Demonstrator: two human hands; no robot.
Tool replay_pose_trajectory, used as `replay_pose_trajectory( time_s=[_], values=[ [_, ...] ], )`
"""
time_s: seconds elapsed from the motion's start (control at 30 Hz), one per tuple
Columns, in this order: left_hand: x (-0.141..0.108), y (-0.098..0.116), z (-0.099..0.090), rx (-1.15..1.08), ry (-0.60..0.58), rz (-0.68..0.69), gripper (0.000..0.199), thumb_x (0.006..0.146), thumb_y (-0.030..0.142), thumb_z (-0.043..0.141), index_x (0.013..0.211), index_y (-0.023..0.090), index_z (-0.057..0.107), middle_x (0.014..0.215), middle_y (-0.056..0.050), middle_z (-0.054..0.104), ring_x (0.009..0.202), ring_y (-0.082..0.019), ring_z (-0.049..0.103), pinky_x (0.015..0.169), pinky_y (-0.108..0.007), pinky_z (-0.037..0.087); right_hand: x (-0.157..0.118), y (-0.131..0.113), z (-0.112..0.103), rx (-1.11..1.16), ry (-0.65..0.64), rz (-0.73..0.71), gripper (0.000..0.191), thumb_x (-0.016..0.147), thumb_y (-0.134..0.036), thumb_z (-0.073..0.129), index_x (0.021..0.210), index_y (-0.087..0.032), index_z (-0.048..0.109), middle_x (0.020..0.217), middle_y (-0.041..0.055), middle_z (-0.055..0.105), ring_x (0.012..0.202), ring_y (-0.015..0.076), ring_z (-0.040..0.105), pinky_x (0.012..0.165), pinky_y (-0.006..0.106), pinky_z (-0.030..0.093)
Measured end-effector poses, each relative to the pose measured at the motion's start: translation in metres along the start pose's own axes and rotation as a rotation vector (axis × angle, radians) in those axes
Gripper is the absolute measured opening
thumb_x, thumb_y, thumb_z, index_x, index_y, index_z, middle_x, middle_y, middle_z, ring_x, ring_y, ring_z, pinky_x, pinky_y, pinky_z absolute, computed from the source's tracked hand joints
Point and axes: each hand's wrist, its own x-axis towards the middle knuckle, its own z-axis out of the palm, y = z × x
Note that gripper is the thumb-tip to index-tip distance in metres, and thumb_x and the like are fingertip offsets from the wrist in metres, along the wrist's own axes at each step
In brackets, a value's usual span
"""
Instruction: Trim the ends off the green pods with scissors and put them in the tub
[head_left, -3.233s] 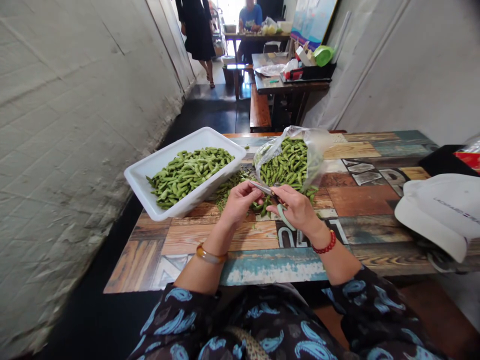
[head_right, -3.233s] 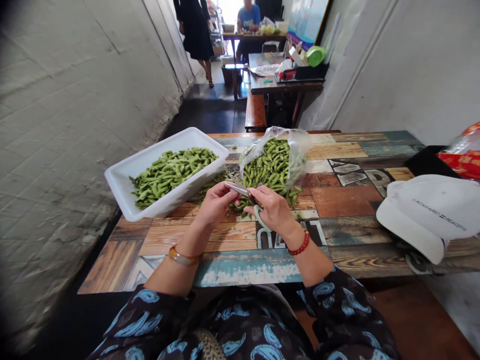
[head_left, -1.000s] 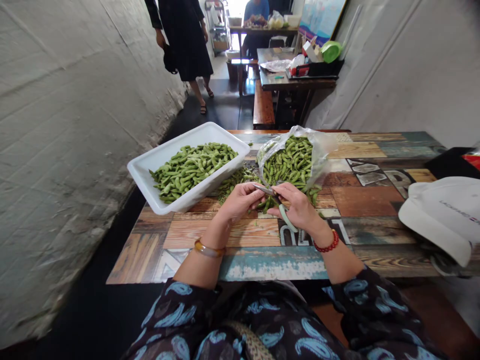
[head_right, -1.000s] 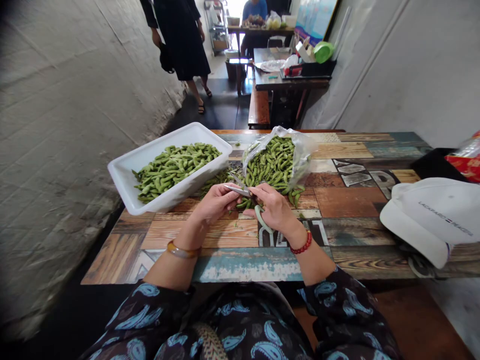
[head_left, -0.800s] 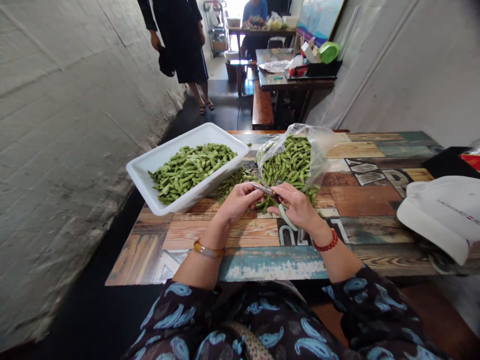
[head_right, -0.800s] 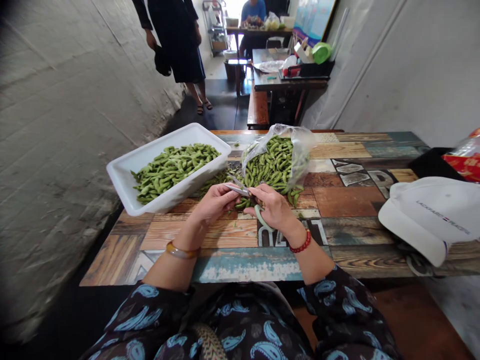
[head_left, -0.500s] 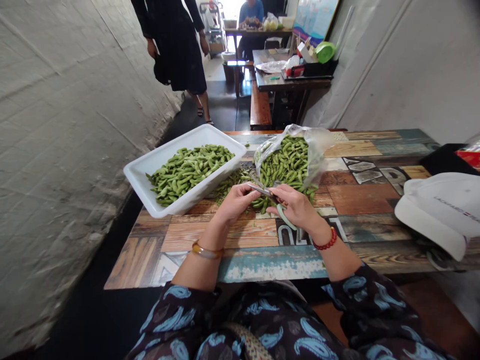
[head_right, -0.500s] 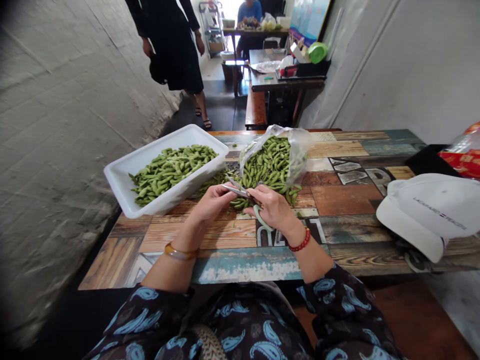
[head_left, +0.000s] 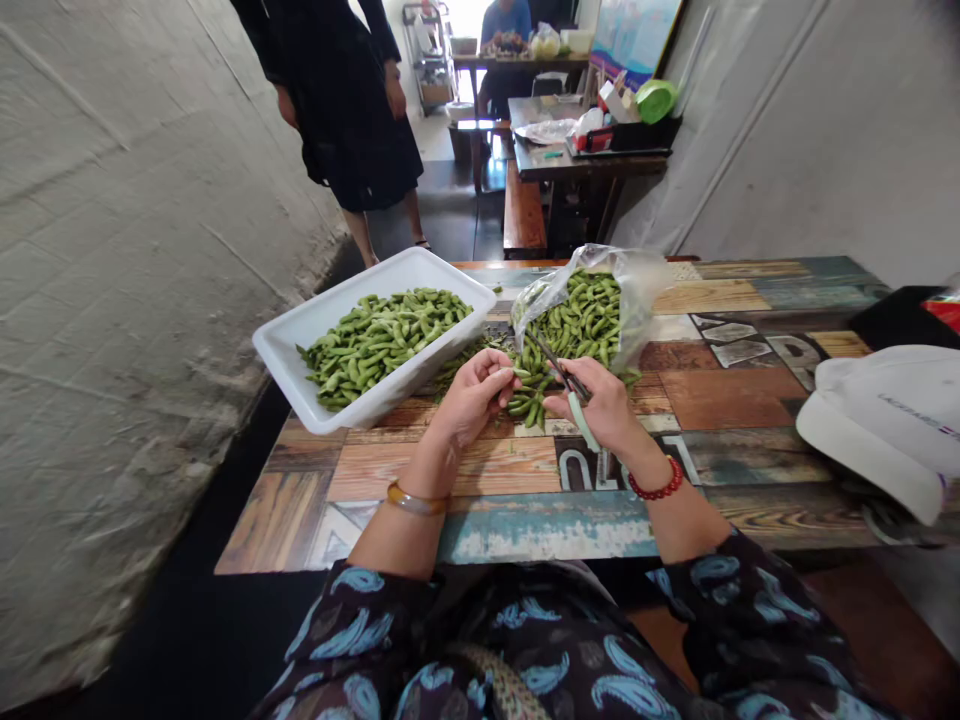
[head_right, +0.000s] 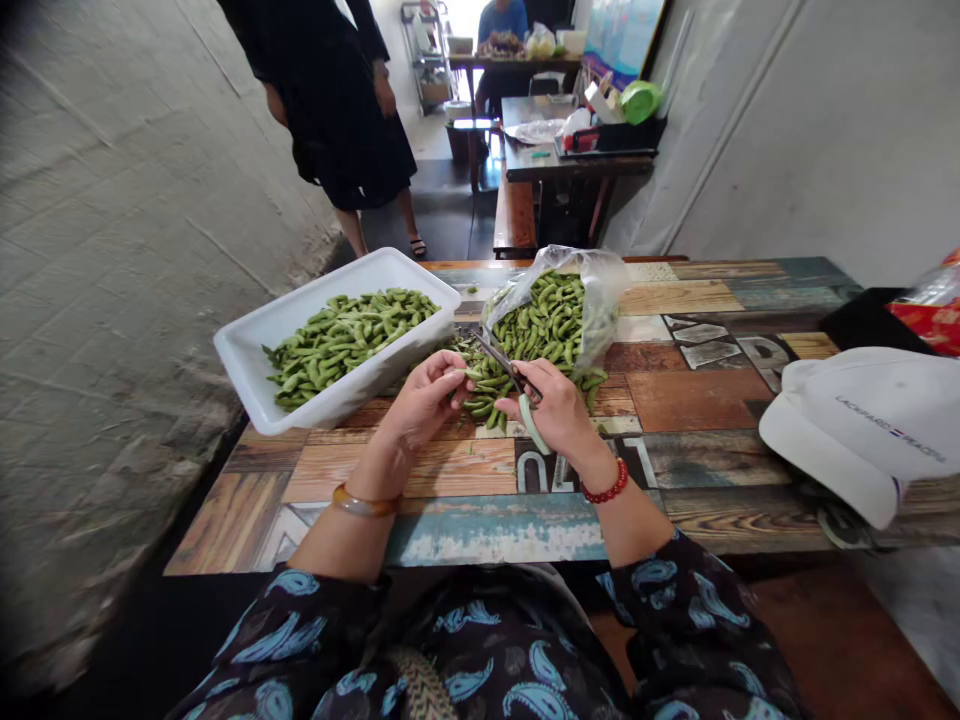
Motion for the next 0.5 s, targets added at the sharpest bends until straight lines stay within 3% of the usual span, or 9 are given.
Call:
replay_pose_trajectory(
  time_s=[0.13,0.33,0.5],
  values=[
    [0.0004,0.0008,0.0003,-0.083,0.006,-0.011,0.034,0.073,0.031,0.077,0.099,0.013,0.062,0.070,-0.001,0.066,0.048,-0.004,0.046,0.046,-0.016,0.030,-0.0015,-0.0028,0.0011,0.018,-0.032,-0.066,0.052,0.082,-0.047,0.072,0.124,-0.019,0.059,0.109,0.0120,0.064,0.091,0.0236,0.065,0.077,0.038,0.060],
    [0.0006,0.0003,0.0023,-0.157,0.010,0.003,0.028,0.075,0.032,0.076,0.089,0.013,0.062,0.067,0.000,0.065,0.047,-0.004,0.046,0.045,-0.015,0.028,-0.0029,-0.0032,0.0021,0.030,-0.081,-0.155,0.057,0.082,-0.042,0.073,0.132,-0.022,0.054,0.113,0.0122,0.062,0.100,0.0257,0.063,0.080,0.039,0.061],
    [-0.0016,-0.0008,0.0053,-0.129,-0.023,0.012,0.027,0.076,0.033,0.076,0.086,0.014,0.060,0.066,-0.001,0.066,0.047,-0.004,0.047,0.046,-0.015,0.030,-0.0022,-0.0051,-0.0003,-0.059,-0.086,-0.163,0.055,0.083,-0.042,0.073,0.132,-0.023,0.056,0.109,0.0113,0.064,0.095,0.0255,0.064,0.081,0.039,0.059]
  ],
)
